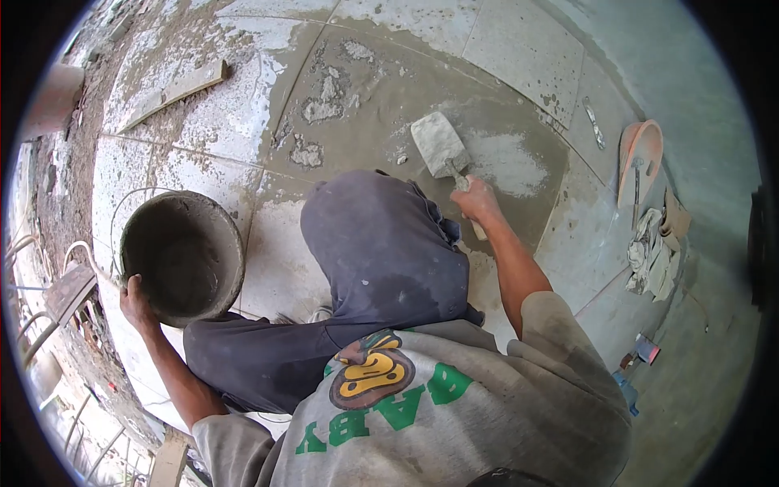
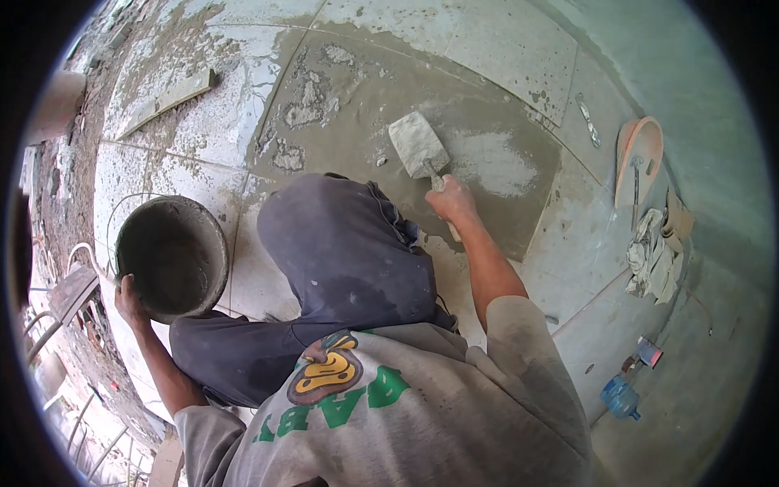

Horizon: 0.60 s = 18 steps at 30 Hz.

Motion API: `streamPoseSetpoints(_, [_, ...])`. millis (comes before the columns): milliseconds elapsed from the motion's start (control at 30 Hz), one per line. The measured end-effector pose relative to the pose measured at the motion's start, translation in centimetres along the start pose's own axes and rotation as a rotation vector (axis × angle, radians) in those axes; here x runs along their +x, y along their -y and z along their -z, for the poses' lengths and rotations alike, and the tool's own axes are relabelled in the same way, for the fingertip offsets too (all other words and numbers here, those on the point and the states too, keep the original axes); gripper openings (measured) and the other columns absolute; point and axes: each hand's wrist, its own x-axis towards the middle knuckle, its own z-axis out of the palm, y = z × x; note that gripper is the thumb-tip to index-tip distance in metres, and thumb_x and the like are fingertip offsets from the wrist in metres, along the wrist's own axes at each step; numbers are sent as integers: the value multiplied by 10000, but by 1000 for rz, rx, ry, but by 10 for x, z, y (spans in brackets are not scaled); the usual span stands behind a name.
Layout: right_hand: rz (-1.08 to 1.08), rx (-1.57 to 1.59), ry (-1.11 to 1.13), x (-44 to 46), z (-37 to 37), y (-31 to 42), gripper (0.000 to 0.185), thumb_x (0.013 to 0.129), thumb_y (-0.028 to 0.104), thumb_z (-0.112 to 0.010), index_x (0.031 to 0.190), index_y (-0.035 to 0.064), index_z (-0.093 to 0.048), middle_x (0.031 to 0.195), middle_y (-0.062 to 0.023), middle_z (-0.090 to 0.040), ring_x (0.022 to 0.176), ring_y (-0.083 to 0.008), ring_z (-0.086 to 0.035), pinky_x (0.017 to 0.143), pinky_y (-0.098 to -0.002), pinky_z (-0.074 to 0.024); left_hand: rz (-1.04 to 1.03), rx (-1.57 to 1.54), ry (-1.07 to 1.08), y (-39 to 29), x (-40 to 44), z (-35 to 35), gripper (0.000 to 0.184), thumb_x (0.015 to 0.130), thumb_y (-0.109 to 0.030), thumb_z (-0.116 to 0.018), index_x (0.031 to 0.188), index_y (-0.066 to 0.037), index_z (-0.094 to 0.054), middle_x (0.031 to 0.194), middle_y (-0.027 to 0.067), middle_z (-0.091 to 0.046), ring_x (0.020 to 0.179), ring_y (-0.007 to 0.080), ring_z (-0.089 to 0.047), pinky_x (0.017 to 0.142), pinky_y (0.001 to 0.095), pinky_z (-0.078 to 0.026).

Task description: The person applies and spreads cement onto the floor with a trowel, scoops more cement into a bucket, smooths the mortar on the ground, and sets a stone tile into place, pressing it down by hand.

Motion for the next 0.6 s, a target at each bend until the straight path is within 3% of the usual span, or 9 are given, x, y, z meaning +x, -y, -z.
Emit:
streamPoseSetpoints(133, [80,-228,178,9,0,37,624,725,250,-572,1268,-53,-518,1141,-296,-608,1072,-381,-606,920,-435,-473,-30,153,-8,-13,-7,-4,446,743,-399,-637,799,41,-596,636,87,-502,596,197,-472,594,347,-410])
streamPoseSetpoints(200, [97,-170,-49,16,-3,50,655,725,267,-580,1294,-48,-503,1169,-287,-601,1115,-398,-577,964,-445,-448,-22,124,-6,-30,-15,-7,460,735,-415,-626,803,39,-600,638,105,-528,594,222,-501,606,363,-422])
streamPoseSetpoints(367, [228,-301,16,33,-6,74,663,721,282,-586,1292,-44,-505,1230,-292,-566,1168,-396,-546,998,-427,-428,-15,244,-13,-36,-20,-10,492,737,-443,-585,817,42,-610,646,151,-585,628,288,-576,656,405,-449])
streamPoseSetpoints(600, [322,-421,56,43,-10,106,657,726,275,-587,1303,-27,-500,1214,-295,-574,1161,-399,-550,986,-435,-432,24,273,-54,-42,-25,-11,465,731,-439,-574,818,15,-622,671,153,-609,661,286,-604,677,404,-457])
